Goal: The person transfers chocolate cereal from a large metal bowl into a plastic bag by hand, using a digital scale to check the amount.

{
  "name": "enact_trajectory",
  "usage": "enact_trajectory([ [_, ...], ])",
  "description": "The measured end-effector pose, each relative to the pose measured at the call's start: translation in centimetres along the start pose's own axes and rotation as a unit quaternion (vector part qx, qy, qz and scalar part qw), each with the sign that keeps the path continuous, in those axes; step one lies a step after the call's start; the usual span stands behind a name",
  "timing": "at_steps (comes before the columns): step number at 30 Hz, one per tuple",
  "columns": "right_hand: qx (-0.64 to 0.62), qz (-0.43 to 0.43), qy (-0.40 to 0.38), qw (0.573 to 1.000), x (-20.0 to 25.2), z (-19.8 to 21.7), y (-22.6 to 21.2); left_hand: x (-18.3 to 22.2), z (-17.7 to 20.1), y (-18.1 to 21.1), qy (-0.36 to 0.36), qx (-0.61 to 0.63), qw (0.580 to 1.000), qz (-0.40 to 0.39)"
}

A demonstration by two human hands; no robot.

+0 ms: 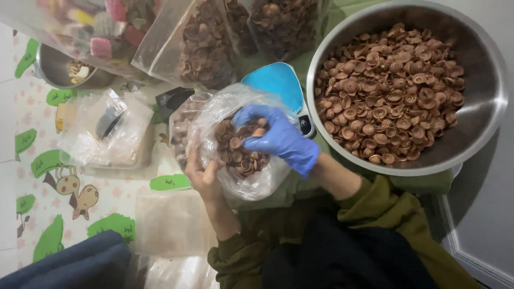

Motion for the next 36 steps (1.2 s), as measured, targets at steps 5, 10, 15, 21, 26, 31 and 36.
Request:
enact_trajectory([
  [5,0.050,0.048,0.055,0.996,2.2,7.0,-6.9,0.1,0.0,0.0,-0.009,-0.004,1.000,0.021],
  [10,0.113,0.055,0.147,0.981,5.3,14.7,-10.6,0.1,-0.3,0.7,-0.003,-0.003,0.999,0.039],
  [15,0.412,0.110,0.130,0.895,6.8,18.6,-13.8,0.0,-0.7,2.0,0.009,-0.059,0.997,0.056],
  [21,0.480,0.067,0.067,0.872,6.3,20.1,-13.2,0.0,-0.5,1.3,0.001,-0.045,0.999,0.029],
  [26,0.549,0.051,-0.001,0.835,7.0,20.4,-10.9,0.0,-0.1,1.0,0.008,-0.068,0.997,0.030],
  [31,0.584,-0.073,-0.108,0.801,7.6,20.2,-6.0,-0.1,-0.4,1.4,0.004,-0.065,0.998,0.024],
  [36,0.732,0.097,-0.215,0.639,7.8,19.2,-4.0,0.0,-0.6,1.7,0.014,-0.047,0.996,0.070],
])
Point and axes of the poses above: each hand's wrist, its own x-axis away from the middle knuckle, its own z-axis out of the back of the hand, y = z × x, the point moved 10 cm from there along -x, towards the middle knuckle, and after that the axes turned 3 degrees about -x, right-handed, at the moved point
